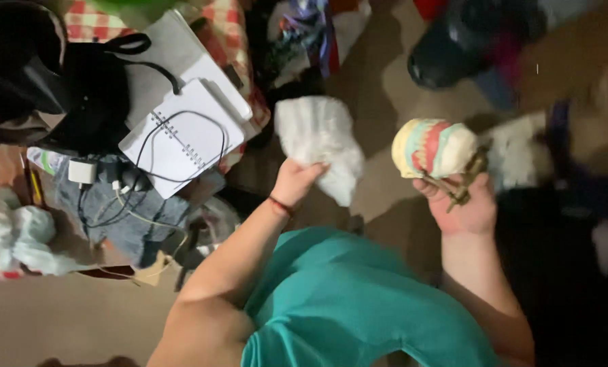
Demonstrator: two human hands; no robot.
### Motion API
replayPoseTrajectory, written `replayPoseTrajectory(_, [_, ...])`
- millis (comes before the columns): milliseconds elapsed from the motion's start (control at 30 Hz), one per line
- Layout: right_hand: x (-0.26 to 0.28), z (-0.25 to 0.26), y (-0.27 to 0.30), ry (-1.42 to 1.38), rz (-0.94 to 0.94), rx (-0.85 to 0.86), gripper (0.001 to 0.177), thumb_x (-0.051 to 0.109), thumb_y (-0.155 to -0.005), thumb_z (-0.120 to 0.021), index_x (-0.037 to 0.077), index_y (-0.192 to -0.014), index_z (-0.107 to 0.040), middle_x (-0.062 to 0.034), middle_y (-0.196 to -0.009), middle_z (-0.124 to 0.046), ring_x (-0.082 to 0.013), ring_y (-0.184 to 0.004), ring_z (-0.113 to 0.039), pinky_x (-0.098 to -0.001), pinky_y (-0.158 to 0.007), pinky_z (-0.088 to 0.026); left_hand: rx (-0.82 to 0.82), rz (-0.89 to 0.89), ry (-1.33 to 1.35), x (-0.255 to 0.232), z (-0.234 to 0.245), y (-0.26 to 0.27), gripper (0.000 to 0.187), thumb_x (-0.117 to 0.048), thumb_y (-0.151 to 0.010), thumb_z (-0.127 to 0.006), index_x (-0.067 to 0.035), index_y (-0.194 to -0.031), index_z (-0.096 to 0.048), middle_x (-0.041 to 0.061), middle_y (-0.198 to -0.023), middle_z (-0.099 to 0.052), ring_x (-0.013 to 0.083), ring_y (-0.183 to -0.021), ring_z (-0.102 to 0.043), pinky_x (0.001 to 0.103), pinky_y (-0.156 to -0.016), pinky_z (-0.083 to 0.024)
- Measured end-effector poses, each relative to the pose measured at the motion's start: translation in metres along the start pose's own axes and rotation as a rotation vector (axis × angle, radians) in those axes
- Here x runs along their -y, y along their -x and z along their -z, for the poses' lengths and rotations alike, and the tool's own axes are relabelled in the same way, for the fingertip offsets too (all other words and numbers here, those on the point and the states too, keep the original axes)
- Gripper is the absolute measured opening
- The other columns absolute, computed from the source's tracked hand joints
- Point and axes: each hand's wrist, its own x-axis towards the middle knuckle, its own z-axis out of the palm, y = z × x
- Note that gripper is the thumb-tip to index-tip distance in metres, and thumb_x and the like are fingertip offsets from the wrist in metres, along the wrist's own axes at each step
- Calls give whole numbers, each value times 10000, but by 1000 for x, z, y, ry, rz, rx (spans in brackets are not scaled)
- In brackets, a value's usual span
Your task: Unpacking dental models from plastic bags, inspecting them, and sorting metal components into a green bowl.
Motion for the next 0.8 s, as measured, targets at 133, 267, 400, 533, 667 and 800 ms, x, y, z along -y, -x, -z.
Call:
replayPoseTrajectory(133, [15,-5,-111,-43,-140,161,592,495,-960,-637,214,-1474,-547,-93,-1469,-632,-401,-1214,-681,-676,-980,-594,-265,29,111,-34,-6,-12,540,-96,-839,-847,44,-1328,-668,200,-1184,-728,262,-1123,-643,525,-1020,-530])
replayPoseTrajectory(267, [14,-49,-213,-12,-215,304,609,405,-915,-725,235,-1453,-499,-123,-1459,-627,-416,-1242,-666,-691,-1000,-591,-483,-6,72,-40,13,-26,466,-77,-851,-843,25,-1284,-704,194,-1174,-735,231,-1095,-624,515,-1000,-540])
replayPoseTrajectory(400, [-19,-89,-302,34,-307,430,542,352,-919,-747,296,-1393,-489,-41,-1419,-670,-317,-1264,-678,-619,-1060,-589,-720,-67,160,-81,30,-53,465,-74,-856,-840,-10,-1296,-702,121,-1167,-732,202,-1078,-629,503,-1003,-543])
replayPoseTrajectory(533, [-70,-118,-397,-25,-368,501,565,276,-907,-761,292,-1398,-480,-46,-1461,-638,-358,-1313,-640,-660,-1061,-569,-824,-137,124,-92,82,-105,443,-70,-887,-811,-5,-1309,-698,159,-1198,-729,226,-1093,-651,510,-1000,-551])
replayPoseTrajectory(667, [-104,-168,-485,38,-396,513,514,151,-918,-727,221,-1367,-488,-105,-1420,-653,-368,-1294,-650,-667,-1028,-582,-854,-50,189,-98,119,-153,373,-74,-888,-816,-59,-1255,-750,118,-1150,-766,179,-1038,-674,460,-951,-584])
replayPoseTrajectory(800, [-147,-210,-592,342,-161,605,473,100,-927,-730,136,-1316,-463,-80,-1306,-666,-252,-1250,-673,-484,-1093,-616,-832,-38,205,-88,155,-182,451,-52,-857,-768,17,-1296,-694,203,-1177,-734,294,-1095,-656,534,-1000,-542])
